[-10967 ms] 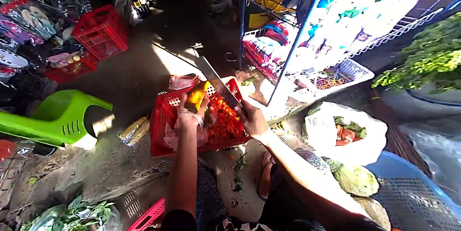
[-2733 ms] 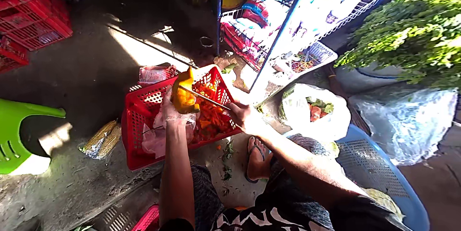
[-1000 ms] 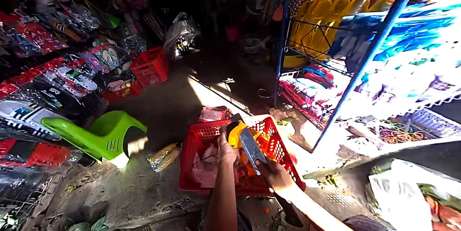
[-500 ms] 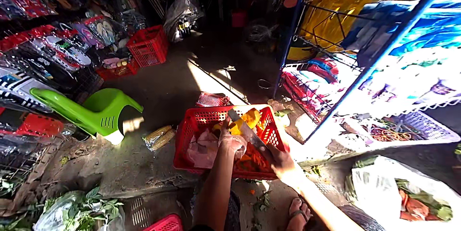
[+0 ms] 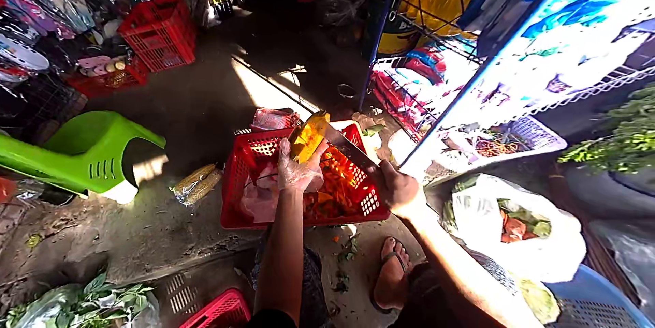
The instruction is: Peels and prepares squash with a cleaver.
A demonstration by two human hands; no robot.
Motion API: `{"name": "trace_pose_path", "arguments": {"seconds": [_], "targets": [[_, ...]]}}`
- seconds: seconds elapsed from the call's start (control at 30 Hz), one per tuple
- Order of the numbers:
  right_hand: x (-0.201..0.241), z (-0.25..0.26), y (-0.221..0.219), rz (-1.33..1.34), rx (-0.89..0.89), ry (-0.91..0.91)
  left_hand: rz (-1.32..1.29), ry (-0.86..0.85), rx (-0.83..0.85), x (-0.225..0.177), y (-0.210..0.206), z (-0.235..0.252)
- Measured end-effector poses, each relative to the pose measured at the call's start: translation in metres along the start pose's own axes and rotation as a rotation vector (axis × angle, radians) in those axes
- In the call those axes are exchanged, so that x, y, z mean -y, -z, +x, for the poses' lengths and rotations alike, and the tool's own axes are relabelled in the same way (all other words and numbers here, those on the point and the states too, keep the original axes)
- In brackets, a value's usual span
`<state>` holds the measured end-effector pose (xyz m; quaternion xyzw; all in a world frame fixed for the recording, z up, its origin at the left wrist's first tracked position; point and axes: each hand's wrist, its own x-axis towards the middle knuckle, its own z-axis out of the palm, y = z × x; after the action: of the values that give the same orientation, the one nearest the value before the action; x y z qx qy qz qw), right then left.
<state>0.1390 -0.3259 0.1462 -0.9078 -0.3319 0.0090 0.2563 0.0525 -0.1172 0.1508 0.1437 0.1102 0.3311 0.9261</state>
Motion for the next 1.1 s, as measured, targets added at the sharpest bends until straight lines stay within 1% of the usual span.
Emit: {"name": "trace_pose_path", "arguments": {"seconds": [0.07,0.13,0.2,0.3,0.37,0.5,0.67,0.73,0.8,0.9,0.97,1.1], "targets": [[0.001,-0.001,-0.002,-0.040,-0.039,-0.002,0.053,0.024,0.114,0.000,0.005,0.000],[0.005,-0.004,0.000,-0.082,-0.040,-0.021,0.182,0.029,0.194,-0.001,0.010,0.000],[0.009,-0.007,0.002,-0.105,-0.025,-0.039,0.299,0.009,0.228,-0.002,0.014,0.002],[0.014,-0.011,0.003,-0.087,0.003,-0.036,0.342,-0.006,0.286,-0.004,0.021,0.003],[0.018,-0.014,0.004,-0.083,0.030,-0.037,0.386,-0.009,0.278,-0.006,0.021,0.002],[0.022,-0.013,0.009,-0.074,0.191,-0.101,0.397,-0.008,0.227,-0.006,0.022,0.001],[0.018,-0.007,0.014,0.063,0.364,-0.142,0.360,0.052,0.245,-0.009,0.027,0.003],[0.012,-0.007,0.013,0.131,0.384,-0.117,0.366,0.074,0.221,-0.010,0.027,0.002],[0.010,-0.008,0.011,0.117,0.380,-0.116,0.344,0.095,0.230,-0.010,0.027,0.002],[0.012,-0.015,0.006,0.104,0.300,-0.121,0.291,0.092,0.303,-0.009,0.029,0.005],[0.011,-0.015,0.005,0.186,0.320,-0.115,0.306,0.086,0.352,-0.009,0.034,0.009],[0.001,-0.010,0.002,0.312,0.370,-0.071,0.340,0.068,0.301,-0.006,0.036,0.010]]}}
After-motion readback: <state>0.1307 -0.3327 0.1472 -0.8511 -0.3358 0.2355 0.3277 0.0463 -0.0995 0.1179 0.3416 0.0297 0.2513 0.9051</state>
